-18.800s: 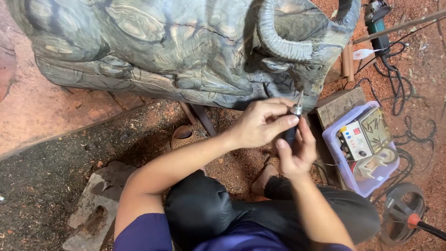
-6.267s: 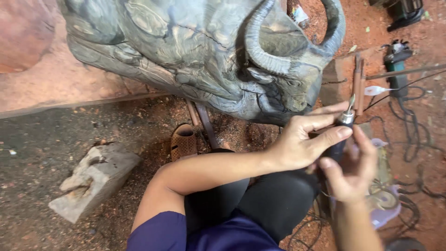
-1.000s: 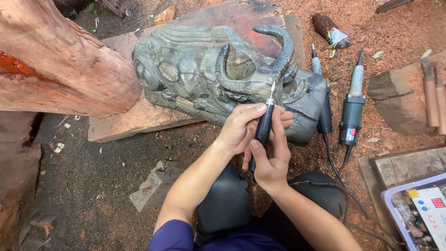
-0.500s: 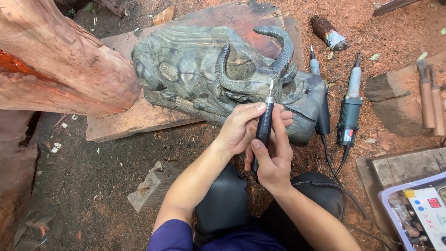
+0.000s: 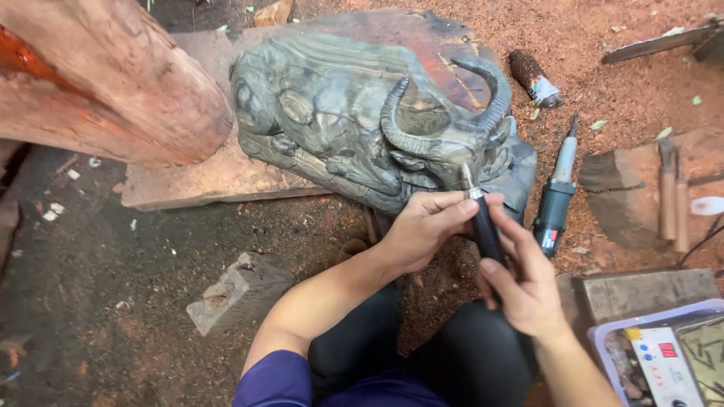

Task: Carving and texturing a wooden buffalo sculpture using a handheld rotary tool

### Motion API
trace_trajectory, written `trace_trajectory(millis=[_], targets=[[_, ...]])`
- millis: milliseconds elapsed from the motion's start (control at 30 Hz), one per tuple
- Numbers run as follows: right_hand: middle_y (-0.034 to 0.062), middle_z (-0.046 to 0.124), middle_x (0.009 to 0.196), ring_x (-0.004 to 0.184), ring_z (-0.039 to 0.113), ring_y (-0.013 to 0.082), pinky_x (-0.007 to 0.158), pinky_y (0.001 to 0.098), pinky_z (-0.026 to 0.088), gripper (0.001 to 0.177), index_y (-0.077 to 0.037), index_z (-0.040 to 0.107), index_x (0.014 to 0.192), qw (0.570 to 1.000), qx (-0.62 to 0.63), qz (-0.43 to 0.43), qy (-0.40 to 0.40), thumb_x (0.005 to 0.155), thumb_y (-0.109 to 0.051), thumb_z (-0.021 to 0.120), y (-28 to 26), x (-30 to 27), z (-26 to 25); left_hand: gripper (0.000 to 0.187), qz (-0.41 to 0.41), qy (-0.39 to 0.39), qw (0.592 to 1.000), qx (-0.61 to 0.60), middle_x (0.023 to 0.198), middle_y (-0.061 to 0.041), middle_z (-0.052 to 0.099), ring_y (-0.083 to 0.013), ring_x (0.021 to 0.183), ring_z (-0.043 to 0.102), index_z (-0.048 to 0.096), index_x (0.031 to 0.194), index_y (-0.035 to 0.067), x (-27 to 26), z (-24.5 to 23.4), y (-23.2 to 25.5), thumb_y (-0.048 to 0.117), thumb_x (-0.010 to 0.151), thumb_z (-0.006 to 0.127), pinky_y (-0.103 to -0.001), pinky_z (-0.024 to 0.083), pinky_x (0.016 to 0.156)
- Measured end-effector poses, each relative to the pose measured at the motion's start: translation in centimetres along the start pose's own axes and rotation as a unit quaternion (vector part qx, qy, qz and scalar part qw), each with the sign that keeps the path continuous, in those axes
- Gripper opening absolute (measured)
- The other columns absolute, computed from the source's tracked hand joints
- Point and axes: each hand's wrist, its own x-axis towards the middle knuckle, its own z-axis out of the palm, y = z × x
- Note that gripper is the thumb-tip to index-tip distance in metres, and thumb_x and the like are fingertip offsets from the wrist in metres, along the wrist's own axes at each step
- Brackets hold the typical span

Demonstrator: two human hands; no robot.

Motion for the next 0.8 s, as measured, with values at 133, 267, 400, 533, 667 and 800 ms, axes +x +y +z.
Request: trace_trajectory(millis=[133, 267, 400, 533, 667, 800], targets=[[0.0203, 0.071, 0.086, 0.032, 0.061, 0.0152, 0.026, 0.0243, 0.048, 0.064, 0.000, 0.040, 0.154, 0.998, -0.032, -0.052, -0.033, 0.092, 0.006, 0.051, -1.3, 2.1, -1.3, 0.024, 0.049, 0.084, 0.993, -0.070, 0.099, -0.013, 0.076, -0.0161, 0.093, 0.073, 0.075, 0.117, -0.002, 0.2, 2.1, 1.1, 0.016, 0.102, 0.071, -0.035, 0.061, 0.089], [0.0226, 0.073, 0.089, 0.034, 0.063, 0.0169, 0.026, 0.0260, 0.050, 0.065, 0.000, 0.045, 0.152, 0.996, -0.078, -0.018, -0.038, 0.089, 0.006, 0.056, -4.2, 3.3, -0.2, 0.013, 0.024, 0.113, 0.986, -0.118, 0.074, 0.003, 0.061, -0.0014, 0.070, 0.056, 0.077, 0.107, 0.005, -0.6, 3.7, 4.7, 0.014, 0.099, 0.073, -0.029, 0.061, 0.074], [0.0280, 0.073, 0.106, 0.037, 0.060, 0.0147, 0.027, 0.0253, 0.050, 0.064, 0.000, 0.042, 0.153, 0.997, -0.070, -0.028, -0.012, 0.091, 0.005, 0.054, -3.7, 3.1, 0.4, 0.027, -0.006, 0.121, 0.987, -0.107, 0.087, -0.002, 0.070, -0.0073, 0.079, 0.068, 0.074, 0.119, 0.002, 0.2, 2.3, 2.6, 0.017, 0.097, 0.076, -0.034, 0.063, 0.077], [0.0279, 0.071, 0.112, 0.041, 0.056, 0.0118, 0.029, 0.0246, 0.050, 0.065, 0.000, 0.036, 0.157, 0.998, -0.046, -0.030, 0.008, 0.094, 0.003, 0.051, -3.2, 2.7, 1.3, 0.031, -0.019, 0.114, 0.989, -0.095, 0.099, -0.012, 0.075, -0.0196, 0.089, 0.074, 0.072, 0.123, 0.001, 1.8, 1.1, 0.2, 0.019, 0.098, 0.077, -0.041, 0.063, 0.080], [0.0256, 0.069, 0.085, 0.036, 0.053, 0.0138, 0.025, 0.0255, 0.047, 0.064, 0.001, 0.032, 0.158, 0.999, -0.007, -0.045, 0.024, 0.097, 0.001, 0.049, -1.2, 2.3, 0.7, 0.029, -0.027, 0.123, 0.989, -0.082, 0.104, -0.017, 0.075, -0.0268, 0.095, 0.074, 0.073, 0.121, 0.000, 2.4, 0.8, -0.7, 0.018, 0.098, 0.076, -0.045, 0.063, 0.081], [0.0280, 0.072, 0.099, 0.040, 0.055, 0.0134, 0.026, 0.0262, 0.050, 0.063, 0.001, 0.036, 0.157, 1.000, -0.008, -0.025, 0.004, 0.095, 0.001, 0.051, -3.4, 2.7, 1.0, 0.037, -0.024, 0.141, 0.986, -0.085, 0.106, -0.011, 0.074, -0.0202, 0.101, 0.069, 0.071, 0.123, -0.002, 2.1, 1.4, 0.3, 0.020, 0.095, 0.079, -0.045, 0.060, 0.085]])
